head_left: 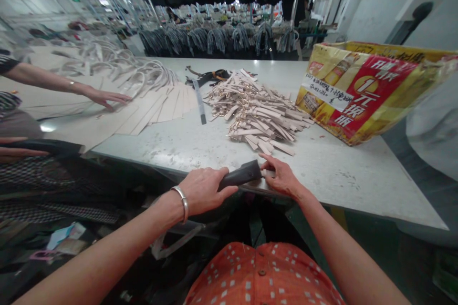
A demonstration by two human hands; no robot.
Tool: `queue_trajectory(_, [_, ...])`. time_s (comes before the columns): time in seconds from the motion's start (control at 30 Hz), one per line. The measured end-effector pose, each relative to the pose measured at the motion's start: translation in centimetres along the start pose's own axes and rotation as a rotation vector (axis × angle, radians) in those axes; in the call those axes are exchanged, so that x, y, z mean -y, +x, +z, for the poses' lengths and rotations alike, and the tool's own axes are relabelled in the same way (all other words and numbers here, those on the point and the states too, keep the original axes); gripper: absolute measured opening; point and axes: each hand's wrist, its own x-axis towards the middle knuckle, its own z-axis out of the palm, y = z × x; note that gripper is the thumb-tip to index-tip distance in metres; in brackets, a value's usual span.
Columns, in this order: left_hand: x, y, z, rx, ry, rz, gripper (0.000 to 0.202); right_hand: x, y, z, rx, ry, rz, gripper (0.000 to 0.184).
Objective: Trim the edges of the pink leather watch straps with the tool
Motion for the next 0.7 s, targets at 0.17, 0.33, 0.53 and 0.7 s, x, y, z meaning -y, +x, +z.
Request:
queue_trajectory(0.17, [-0.4,0.5,0.1,-0.034,-0.087,-0.008,0.051,0.2,-0.1,0.1,-0.026,0.004,0.008,0.072])
queue_trajectory(0.33, [2.1,-0.4,0.4,-0.09,-0.223,-0.061,0.045,0.6,-0.6,-0.7,-0.038,0.049,-0.058,0.055])
queue_trajectory(0.53, [5.1,-2.1,1.6,-0.114,-0.286,-0.185,0.052,-2.8,-2.2,-7.2,-0.226,-0.16,-0.095,0.032])
queue_trajectory(0.7, [6.6,-3.0,3.0,-0.132,-0.335,-0.247,0.06,-10.4,-5.6,-14.3,-0.346,-0.403,0.074,0.034])
